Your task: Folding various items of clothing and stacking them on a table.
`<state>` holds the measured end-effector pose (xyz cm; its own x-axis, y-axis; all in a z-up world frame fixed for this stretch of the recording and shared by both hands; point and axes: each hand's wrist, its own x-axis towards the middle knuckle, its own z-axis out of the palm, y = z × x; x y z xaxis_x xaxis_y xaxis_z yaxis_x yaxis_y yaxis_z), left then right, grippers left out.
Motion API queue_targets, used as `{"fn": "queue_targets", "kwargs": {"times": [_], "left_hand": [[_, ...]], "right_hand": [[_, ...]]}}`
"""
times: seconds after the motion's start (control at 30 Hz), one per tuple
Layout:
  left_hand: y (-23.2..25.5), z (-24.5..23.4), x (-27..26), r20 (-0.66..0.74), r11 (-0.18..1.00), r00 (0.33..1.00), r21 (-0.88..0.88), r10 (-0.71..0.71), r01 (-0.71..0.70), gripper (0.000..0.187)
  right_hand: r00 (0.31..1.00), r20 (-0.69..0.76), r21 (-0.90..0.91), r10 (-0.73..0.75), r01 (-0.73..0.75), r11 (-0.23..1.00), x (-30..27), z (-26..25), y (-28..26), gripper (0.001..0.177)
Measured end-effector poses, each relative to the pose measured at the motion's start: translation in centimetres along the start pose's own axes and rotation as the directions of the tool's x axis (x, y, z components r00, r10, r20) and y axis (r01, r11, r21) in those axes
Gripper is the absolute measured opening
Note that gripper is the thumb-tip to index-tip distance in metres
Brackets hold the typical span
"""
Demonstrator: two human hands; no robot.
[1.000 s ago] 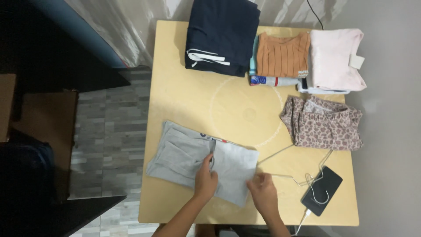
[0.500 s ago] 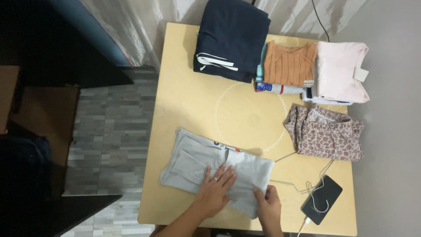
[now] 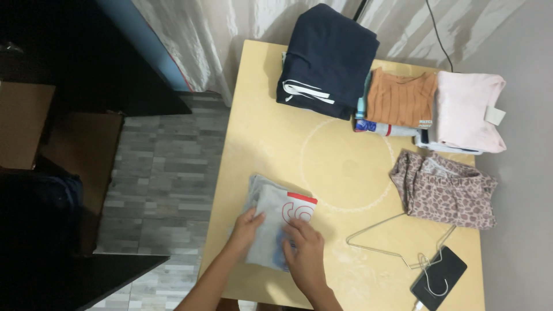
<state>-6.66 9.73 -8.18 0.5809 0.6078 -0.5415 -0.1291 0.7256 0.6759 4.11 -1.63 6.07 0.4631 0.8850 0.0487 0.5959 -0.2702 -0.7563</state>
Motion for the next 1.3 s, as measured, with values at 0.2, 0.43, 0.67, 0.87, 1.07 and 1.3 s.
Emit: {"fn": "queue_targets", "kwargs": {"times": [0.2,0.43,0.67,0.87,1.07,1.3], "left_hand": [[6.6,0.7,-0.9,-0.053,0.584,0.947,0.798,0.316,-0.150,0.049],[7.8,2.2,-5.3,0.573,-0.363,0.773,0.805,0.274,-0.468,0.050],[6.8,-2.4,-5.3,0.768,-0.676,0.599,0.568,0.228,-0.470,0.079],[13.2,5.0,-6.5,0.040,-0.069,0.892,0.994,-0.450,-0.079,0.064],[17.1,6.2,-4.2,0.557,0.681,0.557,0.022,-0.616,0.732,0.099],[12.5,7.9,-0.7,0.161,0.856,0.850,-0.056,-0.501,0.515,0.010]], "right_hand": [[0.994,0.084,-0.549,0.062,-0.006,0.836,1.0,5.0,1.9,0.053],[0.997,0.060,-0.682,-0.046,0.074,0.728,1.4,7.1,3.3,0.052],[0.815,-0.418,-0.036,0.401,-0.456,0.889,-0.2,7.8,4.1,0.069],[0.595,-0.132,0.388,0.793,-0.705,0.594,3.0,4.5,-1.2,0.030],[0.912,-0.409,-0.282,0.022,-0.150,0.948,2.8,1.4,-7.5,0.043],[0.893,-0.433,-0.353,-0.120,-0.045,0.934,-0.3,-1.1,-7.3,0.037]]}}
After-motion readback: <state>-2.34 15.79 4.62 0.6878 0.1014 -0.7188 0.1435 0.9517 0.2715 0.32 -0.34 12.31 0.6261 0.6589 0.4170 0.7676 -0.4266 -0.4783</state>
